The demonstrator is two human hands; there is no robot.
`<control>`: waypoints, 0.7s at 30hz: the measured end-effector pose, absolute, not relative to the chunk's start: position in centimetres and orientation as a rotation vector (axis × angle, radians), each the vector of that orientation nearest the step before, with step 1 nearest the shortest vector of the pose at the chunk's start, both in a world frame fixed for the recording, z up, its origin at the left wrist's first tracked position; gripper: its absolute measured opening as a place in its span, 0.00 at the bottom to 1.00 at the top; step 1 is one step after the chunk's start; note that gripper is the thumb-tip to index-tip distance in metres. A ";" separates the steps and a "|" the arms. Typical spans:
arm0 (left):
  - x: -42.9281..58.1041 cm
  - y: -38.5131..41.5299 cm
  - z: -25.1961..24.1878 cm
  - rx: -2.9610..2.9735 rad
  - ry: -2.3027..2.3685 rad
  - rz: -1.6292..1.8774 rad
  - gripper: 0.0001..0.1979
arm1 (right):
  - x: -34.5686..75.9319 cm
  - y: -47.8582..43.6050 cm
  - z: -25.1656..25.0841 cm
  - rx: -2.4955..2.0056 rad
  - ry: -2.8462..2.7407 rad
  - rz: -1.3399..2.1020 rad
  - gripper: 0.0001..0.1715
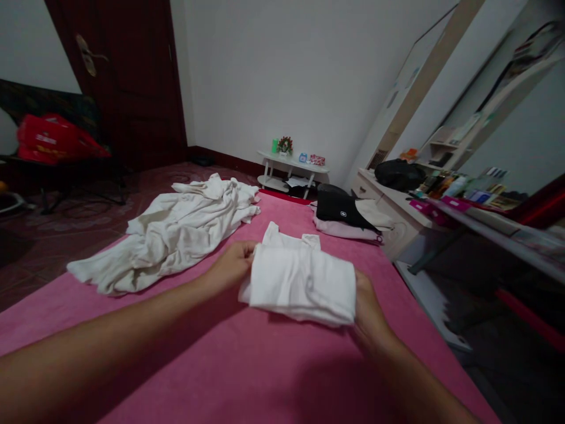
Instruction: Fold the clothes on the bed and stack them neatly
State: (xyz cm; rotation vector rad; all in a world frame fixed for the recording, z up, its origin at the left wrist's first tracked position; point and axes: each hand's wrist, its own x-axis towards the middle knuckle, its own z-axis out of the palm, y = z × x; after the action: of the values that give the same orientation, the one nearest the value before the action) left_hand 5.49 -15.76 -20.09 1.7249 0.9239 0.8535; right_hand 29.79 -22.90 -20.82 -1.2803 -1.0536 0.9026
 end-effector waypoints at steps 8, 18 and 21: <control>7.4 -8.6 -23.7 2.207 1.613 0.644 0.10 | 33.6 -14.1 -26.1 -1.711 -1.435 0.418 0.28; 8.8 -13.0 -19.5 2.392 1.263 0.604 0.17 | 33.2 -14.1 -24.1 -1.795 -1.526 0.214 0.30; 10.2 -14.3 -18.9 2.433 1.094 0.620 0.13 | 33.2 -12.5 -24.0 -1.643 -1.432 0.417 0.16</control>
State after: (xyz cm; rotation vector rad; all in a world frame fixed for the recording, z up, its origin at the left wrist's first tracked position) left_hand 10.18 -14.29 -18.85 2.4327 1.0944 0.6202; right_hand 33.16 -12.54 -24.03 -1.6435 -1.4316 0.4167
